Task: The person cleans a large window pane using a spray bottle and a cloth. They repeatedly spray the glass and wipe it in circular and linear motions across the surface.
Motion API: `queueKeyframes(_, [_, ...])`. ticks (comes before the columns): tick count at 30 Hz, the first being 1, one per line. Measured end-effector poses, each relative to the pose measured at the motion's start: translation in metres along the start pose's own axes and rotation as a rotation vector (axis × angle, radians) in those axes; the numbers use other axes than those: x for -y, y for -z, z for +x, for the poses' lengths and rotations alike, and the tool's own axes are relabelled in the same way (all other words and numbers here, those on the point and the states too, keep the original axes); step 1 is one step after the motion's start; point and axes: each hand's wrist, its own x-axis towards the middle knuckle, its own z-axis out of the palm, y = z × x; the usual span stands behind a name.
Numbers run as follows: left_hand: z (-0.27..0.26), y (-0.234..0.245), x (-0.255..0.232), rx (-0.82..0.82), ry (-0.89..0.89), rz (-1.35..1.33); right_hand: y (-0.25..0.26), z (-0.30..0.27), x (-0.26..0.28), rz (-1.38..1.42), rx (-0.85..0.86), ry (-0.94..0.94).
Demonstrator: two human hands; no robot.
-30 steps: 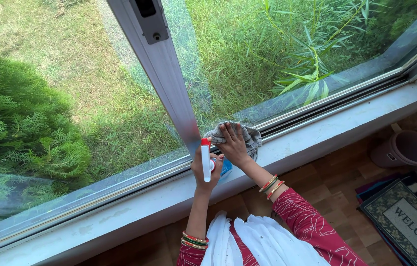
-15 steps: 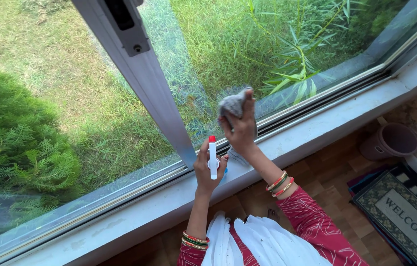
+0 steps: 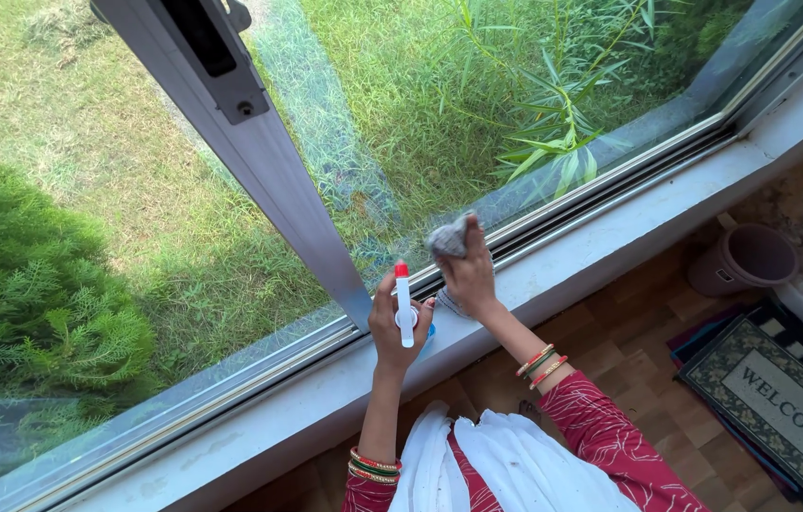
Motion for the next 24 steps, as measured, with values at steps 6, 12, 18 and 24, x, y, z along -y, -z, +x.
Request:
queueKeyframes(6, [0.006,-0.002,0.002,0.057,0.045,-0.021,0.043,0.032,-0.014,0.271,-0.008,-0.383])
queueKeyframes(12, [0.01,-0.015,-0.002,0.07,0.017,-0.017,0.097,0.097,-0.03,0.169,-0.206,-0.248])
queueKeyframes(18, [0.02,-0.044,-0.003,0.099,-0.007,-0.123,0.108,0.124,-0.014,0.012,-0.173,-0.001])
queueKeyframes(24, [0.023,-0.071,-0.002,0.097,-0.01,-0.133,0.087,0.089,-0.018,-0.049,-0.03,0.142])
